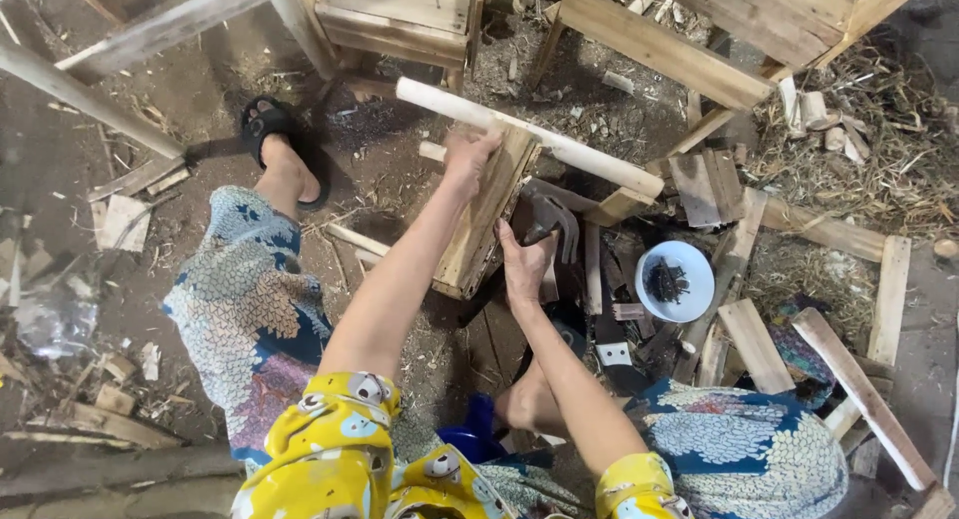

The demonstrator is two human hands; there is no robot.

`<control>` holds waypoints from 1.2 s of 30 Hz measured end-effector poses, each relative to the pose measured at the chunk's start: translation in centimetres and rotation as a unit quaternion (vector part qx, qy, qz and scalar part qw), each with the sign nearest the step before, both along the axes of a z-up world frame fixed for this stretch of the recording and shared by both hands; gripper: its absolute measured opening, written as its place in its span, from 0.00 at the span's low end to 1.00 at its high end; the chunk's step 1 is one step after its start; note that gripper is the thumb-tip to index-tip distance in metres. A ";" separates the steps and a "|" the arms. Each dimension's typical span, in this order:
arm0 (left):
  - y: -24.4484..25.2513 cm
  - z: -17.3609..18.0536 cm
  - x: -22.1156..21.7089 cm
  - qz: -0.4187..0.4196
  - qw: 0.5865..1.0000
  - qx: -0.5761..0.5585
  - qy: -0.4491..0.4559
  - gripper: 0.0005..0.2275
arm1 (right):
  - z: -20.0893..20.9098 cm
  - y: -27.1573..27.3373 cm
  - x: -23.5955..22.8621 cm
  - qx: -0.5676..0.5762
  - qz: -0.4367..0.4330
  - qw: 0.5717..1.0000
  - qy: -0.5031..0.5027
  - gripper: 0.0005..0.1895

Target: The person sits on the ground assembling a small wooden stool from scrap wood pieces. They position wooden slats and dowels on the stool frame, hammer nails to fasten the parts, press pieces into place by hand, and turn the stool over to work on other sides.

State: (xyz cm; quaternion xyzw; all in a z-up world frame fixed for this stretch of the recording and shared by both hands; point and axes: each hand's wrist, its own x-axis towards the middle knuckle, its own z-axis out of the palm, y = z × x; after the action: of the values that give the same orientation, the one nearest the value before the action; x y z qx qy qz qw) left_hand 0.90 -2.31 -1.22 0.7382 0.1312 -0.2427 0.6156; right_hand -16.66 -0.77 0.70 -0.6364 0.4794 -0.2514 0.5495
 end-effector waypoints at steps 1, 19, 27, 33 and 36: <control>-0.2 -1.2 0.2 0.000 1.000 0.026 -0.003 0.18 | -0.3 -0.1 0.0 0.001 -0.002 1.000 -0.001 0.43; 2.3 3.2 -0.9 -0.251 0.908 0.122 -0.312 0.08 | 2.5 0.6 -0.4 0.024 0.008 0.999 -0.032 0.41; 2.3 3.4 -1.5 -0.231 0.921 0.055 -0.308 0.12 | 1.9 0.5 -0.6 0.058 0.023 0.996 -0.071 0.43; 2.0 2.1 -1.2 -0.185 0.954 0.049 -0.230 0.16 | 0.6 0.5 -0.4 0.082 -0.013 0.996 -0.029 0.41; 2.2 3.0 -1.3 -0.187 0.957 0.059 -0.215 0.14 | 1.8 0.6 -0.2 0.094 -0.017 0.995 -0.034 0.40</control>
State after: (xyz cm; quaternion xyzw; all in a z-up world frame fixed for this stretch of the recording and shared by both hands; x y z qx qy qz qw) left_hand -0.42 -0.12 1.82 0.8195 -0.1308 -0.1804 0.5279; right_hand -16.81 -0.13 2.45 -0.5644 0.4929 -0.2360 0.6187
